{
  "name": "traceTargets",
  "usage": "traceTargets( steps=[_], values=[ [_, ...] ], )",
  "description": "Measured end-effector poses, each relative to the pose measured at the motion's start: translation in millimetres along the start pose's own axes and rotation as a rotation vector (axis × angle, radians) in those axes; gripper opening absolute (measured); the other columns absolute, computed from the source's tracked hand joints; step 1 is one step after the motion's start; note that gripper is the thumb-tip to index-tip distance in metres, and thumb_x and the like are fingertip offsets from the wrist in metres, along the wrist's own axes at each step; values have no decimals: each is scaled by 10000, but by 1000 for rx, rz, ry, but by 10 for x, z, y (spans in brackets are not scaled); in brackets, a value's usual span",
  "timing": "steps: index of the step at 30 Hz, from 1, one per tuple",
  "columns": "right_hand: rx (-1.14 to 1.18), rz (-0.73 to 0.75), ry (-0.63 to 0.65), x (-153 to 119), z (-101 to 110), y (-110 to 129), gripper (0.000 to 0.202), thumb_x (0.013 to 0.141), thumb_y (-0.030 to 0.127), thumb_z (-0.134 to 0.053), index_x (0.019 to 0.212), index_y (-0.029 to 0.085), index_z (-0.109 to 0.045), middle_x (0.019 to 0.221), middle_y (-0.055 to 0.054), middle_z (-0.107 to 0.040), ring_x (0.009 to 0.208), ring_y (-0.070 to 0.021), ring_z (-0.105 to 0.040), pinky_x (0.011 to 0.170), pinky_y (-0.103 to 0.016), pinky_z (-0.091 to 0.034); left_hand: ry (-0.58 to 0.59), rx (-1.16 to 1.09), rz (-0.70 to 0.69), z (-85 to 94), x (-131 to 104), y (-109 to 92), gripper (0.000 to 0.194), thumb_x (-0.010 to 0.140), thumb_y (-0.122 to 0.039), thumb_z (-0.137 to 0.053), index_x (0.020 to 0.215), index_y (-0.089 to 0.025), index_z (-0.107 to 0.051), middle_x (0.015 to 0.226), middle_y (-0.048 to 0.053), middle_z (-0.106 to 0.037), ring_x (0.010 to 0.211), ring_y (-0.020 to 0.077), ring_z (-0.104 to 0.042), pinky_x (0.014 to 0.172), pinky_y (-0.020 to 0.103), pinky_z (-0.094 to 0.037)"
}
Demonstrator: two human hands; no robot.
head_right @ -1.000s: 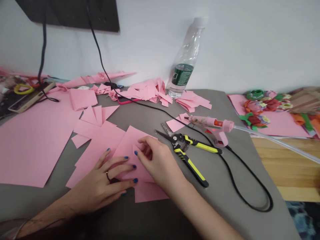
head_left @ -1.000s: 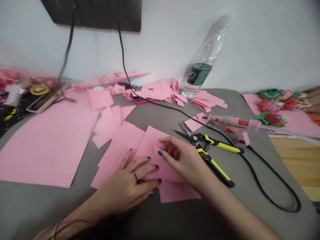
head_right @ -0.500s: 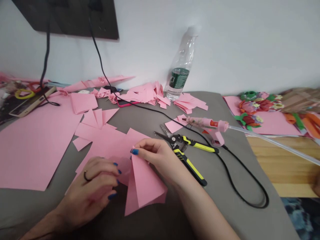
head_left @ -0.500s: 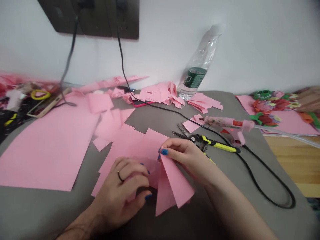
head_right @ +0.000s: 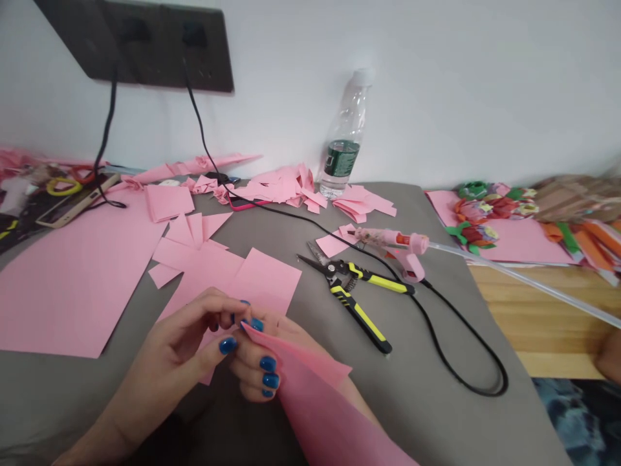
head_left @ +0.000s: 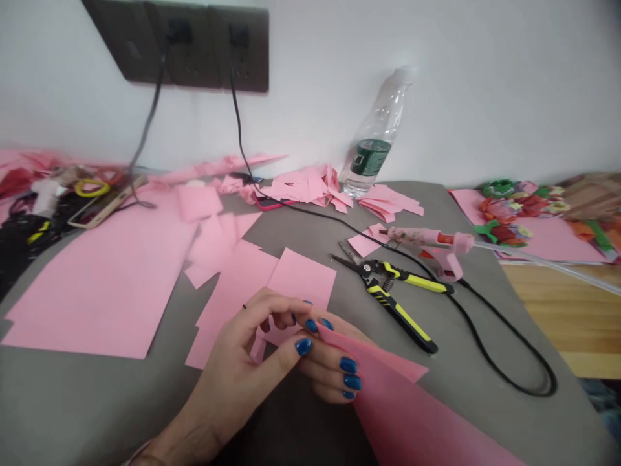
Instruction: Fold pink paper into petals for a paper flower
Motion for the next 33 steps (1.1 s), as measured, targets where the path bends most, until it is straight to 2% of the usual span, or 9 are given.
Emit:
traceTargets(
  steps=[3, 6, 9, 13, 17, 20, 22, 26, 33],
  values=[
    [13, -142, -101, 0, 76, -149, 413, 1027, 375, -309, 664, 233, -445, 367, 91, -420, 278, -77, -359, 370, -172, -337, -10, -61, -26, -32, -7, -7, 213, 843, -133, -677, 990, -260, -764, 866, 4, -602, 841, 162, -585, 770, 288, -502],
    [37, -161, -105, -10, 10, -208, 464, 1030, 344, -256, 602, 223, -388, 363, 108, -373, 266, -41, -309, 383, -140, -291, -22, -105, -18, -45, -19, -7, 159, 811, -124, -730, 882, -259, -775, 835, -8, -576, 824, 145, -574, 767, 261, -497],
    [-38, -70, -98, -53, -93, -172, 340, 967, 407, -498, 682, 222, -498, 419, 110, -475, 292, -46, -375, 397, -145, -341, -15, -152, 37, -36, -26, 23, 111, 795, -129, -764, 799, -240, -768, 821, -5, -576, 830, 144, -580, 770, 259, -493],
    [-175, 48, -172, -197, -95, -37, 198, 891, 422, -693, 924, 229, -664, 737, -7, -750, 637, -150, -713, 621, -236, -545, 1, -264, 98, 24, -59, 51, 80, 818, -155, -752, 762, -211, -743, 922, 21, -665, 881, 158, -642, 806, 279, -519],
    [-475, 232, -354, -464, 38, 292, 464, 889, 620, -599, 994, 186, -728, 1054, -123, -765, 969, -257, -735, 872, -369, -555, -92, -276, 184, 155, -132, 119, 135, 877, -176, -698, 746, -201, -681, 790, -3, -701, 777, 130, -659, 729, 227, -532],
    [-608, 264, -410, -662, 86, 453, 761, 861, 819, -383, 1122, 181, -705, 1150, -179, -739, 1048, -317, -714, 873, -444, -563, -182, -166, 201, 225, -174, 157, 141, 888, -184, -676, 749, -195, -651, 751, -15, -683, 698, 116, -642, 658, 202, -532],
    [-700, 288, -420, -752, 65, 500, 789, 821, 842, -442, 1212, 197, -672, 1179, -173, -731, 1062, -313, -708, 895, -447, -563, -241, -82, 179, 242, -190, 159, 132, 884, -183, -660, 755, -194, -638, 740, -21, -674, 660, 111, -638, 632, 198, -535],
    [-975, 270, -555, -792, -25, 468, 594, 765, 619, -752, 1191, 214, -663, 1212, -145, -727, 1095, -287, -694, 964, -426, -542, -262, 83, 206, 175, -217, 170, 113, 858, -192, -658, 751, -199, -622, 720, -25, -682, 633, 119, -653, 595, 202, -533],
    [-1288, 278, -657, -659, -260, 446, 176, 786, 320, -682, 894, 193, -739, 921, -71, -779, 868, -233, -700, 776, -330, -548, -217, 87, 300, 17, -261, 178, 153, 860, -224, -658, 743, -208, -561, 803, 29, -778, 718, 167, -724, 542, 197, -505]
  ],
)
Point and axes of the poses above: each hand's wrist, its own x-axis towards the middle knuckle, its own z-axis out of the back of the hand, y = z × x, the point moved 6 cm from there along x, towards the middle knuckle
